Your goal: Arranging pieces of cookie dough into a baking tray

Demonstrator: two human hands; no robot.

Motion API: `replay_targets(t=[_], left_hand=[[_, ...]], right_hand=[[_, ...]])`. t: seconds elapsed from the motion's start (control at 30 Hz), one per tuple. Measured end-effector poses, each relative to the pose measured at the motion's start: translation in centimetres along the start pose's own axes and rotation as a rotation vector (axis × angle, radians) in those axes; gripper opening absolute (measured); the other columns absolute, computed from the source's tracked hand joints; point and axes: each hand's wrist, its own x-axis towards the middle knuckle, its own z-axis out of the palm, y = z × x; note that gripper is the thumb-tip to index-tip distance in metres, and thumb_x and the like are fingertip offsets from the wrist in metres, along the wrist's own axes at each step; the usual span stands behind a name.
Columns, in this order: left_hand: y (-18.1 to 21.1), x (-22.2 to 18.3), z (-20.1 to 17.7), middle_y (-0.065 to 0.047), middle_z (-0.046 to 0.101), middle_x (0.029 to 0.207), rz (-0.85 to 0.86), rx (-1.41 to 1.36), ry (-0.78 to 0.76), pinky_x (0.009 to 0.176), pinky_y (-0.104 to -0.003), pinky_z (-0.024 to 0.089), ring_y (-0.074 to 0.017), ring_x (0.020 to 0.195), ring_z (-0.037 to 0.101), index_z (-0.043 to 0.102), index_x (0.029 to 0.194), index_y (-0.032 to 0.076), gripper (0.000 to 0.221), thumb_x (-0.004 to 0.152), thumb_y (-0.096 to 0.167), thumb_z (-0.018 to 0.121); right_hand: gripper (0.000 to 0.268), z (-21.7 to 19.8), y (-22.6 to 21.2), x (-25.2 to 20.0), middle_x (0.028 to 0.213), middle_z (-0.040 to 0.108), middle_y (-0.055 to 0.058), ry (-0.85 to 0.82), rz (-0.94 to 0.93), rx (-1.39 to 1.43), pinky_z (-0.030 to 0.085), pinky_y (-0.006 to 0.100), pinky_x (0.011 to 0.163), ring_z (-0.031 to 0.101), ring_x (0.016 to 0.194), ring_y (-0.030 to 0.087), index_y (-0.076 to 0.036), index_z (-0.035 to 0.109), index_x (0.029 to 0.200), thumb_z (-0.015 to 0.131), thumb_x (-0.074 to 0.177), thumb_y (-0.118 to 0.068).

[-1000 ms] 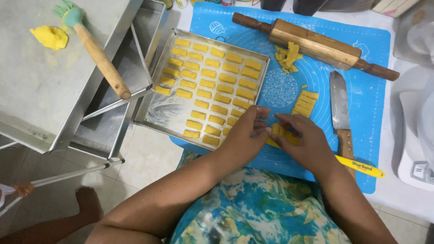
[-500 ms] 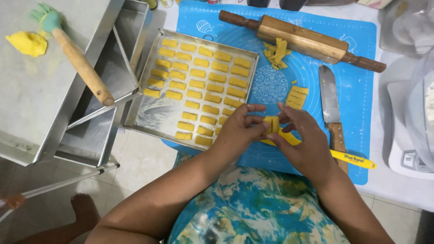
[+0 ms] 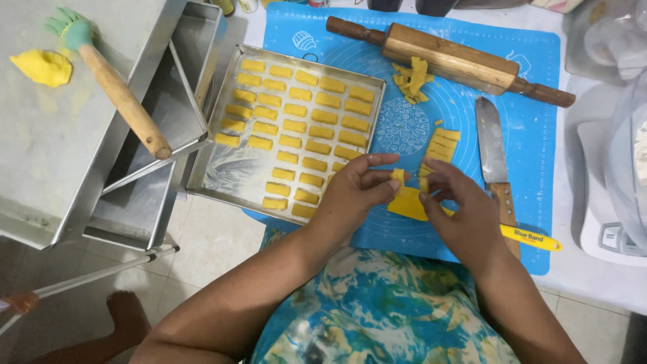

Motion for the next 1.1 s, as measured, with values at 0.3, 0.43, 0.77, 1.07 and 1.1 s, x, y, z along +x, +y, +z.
replay_targets(t=[0.3,0.43,0.77,1.07,1.1], left_hand=[[0.5,0.0,-0.2,-0.014,0.068,0.093,-0.007,-0.251,0.111,0.086,-0.043,0.064,-0.0265,0.089,0.074,0.063,0.128,-0.001,0.042,0.088,0.002,0.077],[0.5,0.0,0.6,-0.017,0.070,0.098,0.007,-0.241,0.115,0.088,-0.041,0.063,-0.0272,0.092,0.075,0.063,0.128,-0.002,0.043,0.088,0.004,0.078],[1.2,-0.2,0.1,-0.026,0.072,0.101,0.045,-0.207,0.021,0.094,-0.046,0.060,-0.0360,0.099,0.075,0.063,0.131,-0.005,0.043,0.092,0.008,0.076],[1.4,-0.6,0.1,-0.023,0.076,0.099,0.074,-0.071,0.005,0.089,-0.039,0.061,-0.0300,0.094,0.076,0.066,0.129,-0.002,0.044,0.088,0.006,0.079],[1.4,-0.8,0.2,-0.021,0.076,0.098,0.065,-0.108,0.018,0.087,-0.035,0.061,-0.0248,0.091,0.076,0.067,0.129,-0.001,0.044,0.087,0.006,0.080]], right_hand=[[0.045,0.2,-1.1,-0.4,0.114,0.074,0.020,-0.111,-0.114,-0.438,0.054,0.055,0.094,0.067,0.115,0.043,-0.005,0.064,0.142,0.064,0.099,-0.016],[0.047,1.2,-1.2,0.2,0.109,0.072,0.016,0.158,-0.325,-0.311,0.059,0.043,0.084,0.069,0.102,0.037,0.000,0.070,0.133,0.081,0.094,-0.024],[0.029,0.9,-1.9,1.3,0.097,0.075,0.013,0.173,-0.451,-0.163,0.059,0.044,0.077,0.072,0.086,0.034,-0.003,0.078,0.117,0.085,0.088,-0.004],[0.043,0.9,-3.0,1.6,0.101,0.074,0.017,0.137,-0.500,-0.219,0.058,0.049,0.087,0.072,0.100,0.042,-0.002,0.078,0.120,0.091,0.080,-0.008],[0.038,1.1,-3.1,1.8,0.100,0.073,0.017,0.148,-0.550,-0.219,0.059,0.047,0.084,0.072,0.098,0.041,0.001,0.078,0.116,0.090,0.081,-0.005]])
